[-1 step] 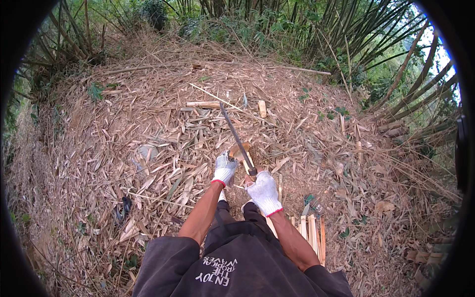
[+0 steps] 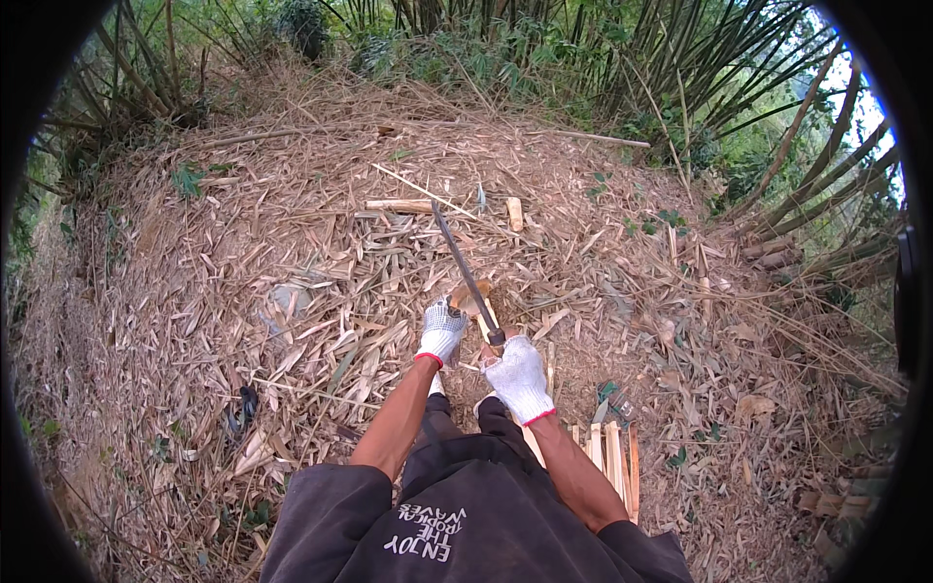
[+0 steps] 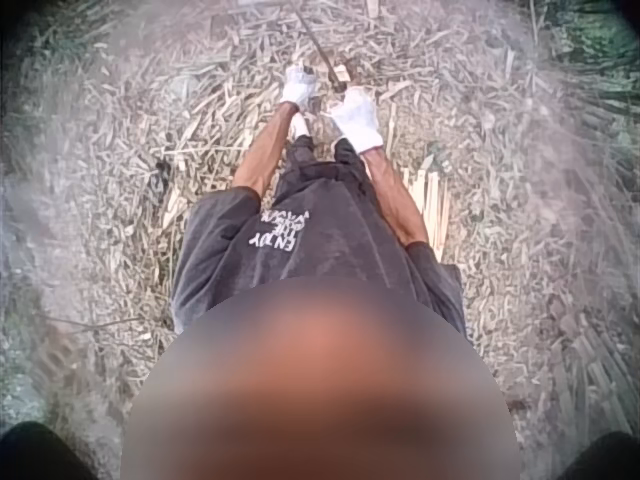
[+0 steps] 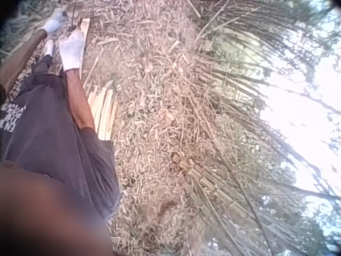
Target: The person uses a machete to split long bamboo stalks into thin strips. They repeatedly position the bamboo on the ground, strike it with the blade to split it, and then gather the resulting strips into a pile.
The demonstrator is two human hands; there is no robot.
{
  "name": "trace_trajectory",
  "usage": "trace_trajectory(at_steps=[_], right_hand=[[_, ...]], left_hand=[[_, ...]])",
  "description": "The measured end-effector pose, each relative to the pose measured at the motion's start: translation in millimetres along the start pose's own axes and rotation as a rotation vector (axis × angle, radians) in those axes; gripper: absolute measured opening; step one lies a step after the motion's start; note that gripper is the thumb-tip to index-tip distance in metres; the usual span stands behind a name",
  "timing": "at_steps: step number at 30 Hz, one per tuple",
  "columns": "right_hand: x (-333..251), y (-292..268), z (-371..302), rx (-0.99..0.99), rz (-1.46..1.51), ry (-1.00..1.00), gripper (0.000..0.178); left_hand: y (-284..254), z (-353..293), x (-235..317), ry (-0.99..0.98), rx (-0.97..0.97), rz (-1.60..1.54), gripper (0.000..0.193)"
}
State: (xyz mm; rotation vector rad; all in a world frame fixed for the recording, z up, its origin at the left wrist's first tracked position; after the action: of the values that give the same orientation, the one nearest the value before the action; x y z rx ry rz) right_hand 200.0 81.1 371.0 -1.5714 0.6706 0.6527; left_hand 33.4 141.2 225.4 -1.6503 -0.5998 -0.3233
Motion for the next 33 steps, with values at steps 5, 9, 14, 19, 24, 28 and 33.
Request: trace_trajectory(at_steps=[5, 9, 14, 19, 24, 28, 33], right_hand=[[-8, -4, -2, 0.04, 0.045, -0.044, 0.03], [-5, -2, -1, 0.021, -0.022, -0.037, 0.031], [-6, -2, -3, 0.035, -0.028, -0.06, 0.032], [-10, -1, -3, 0.021, -0.028, -0.082, 0.036], [-12, -5, -3, 0.029, -0.024, -0.08, 0.035], [-9, -4, -4, 0.037, -0.026, -0.082, 0.034], [-12, -4, -4, 0.013, -0.015, -0.065, 0.035]], left_hand=[[5, 3, -5, 0.031, 0.013, 0.075, 0.032], [5, 1, 1, 0.019, -0.021, 0.095, 0.03], [1, -1, 6, 0.01, -0.036, 0.103, 0.028], [3, 0, -3, -0.013, -0.038, 0.077, 0.029], [1, -1, 4, -0.024, -0.064, 0.076, 0.027], [-4, -4, 5, -0.01, -0.045, 0.05, 0.025], [1, -3, -1, -0.038, -0.059, 0.045, 0.025]])
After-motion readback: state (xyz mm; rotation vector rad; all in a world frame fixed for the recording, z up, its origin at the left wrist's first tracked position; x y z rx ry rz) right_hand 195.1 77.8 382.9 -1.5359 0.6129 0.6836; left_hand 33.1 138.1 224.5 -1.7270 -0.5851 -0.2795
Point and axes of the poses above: each hand's wrist, its own z-axis towards the middle knuckle, its own y-axis out of the palm, x = y × z, the point moved 9 cm from there along z, towards the middle knuckle, and after that the axes turned 7 degrees about z, right-handed, at the moved point
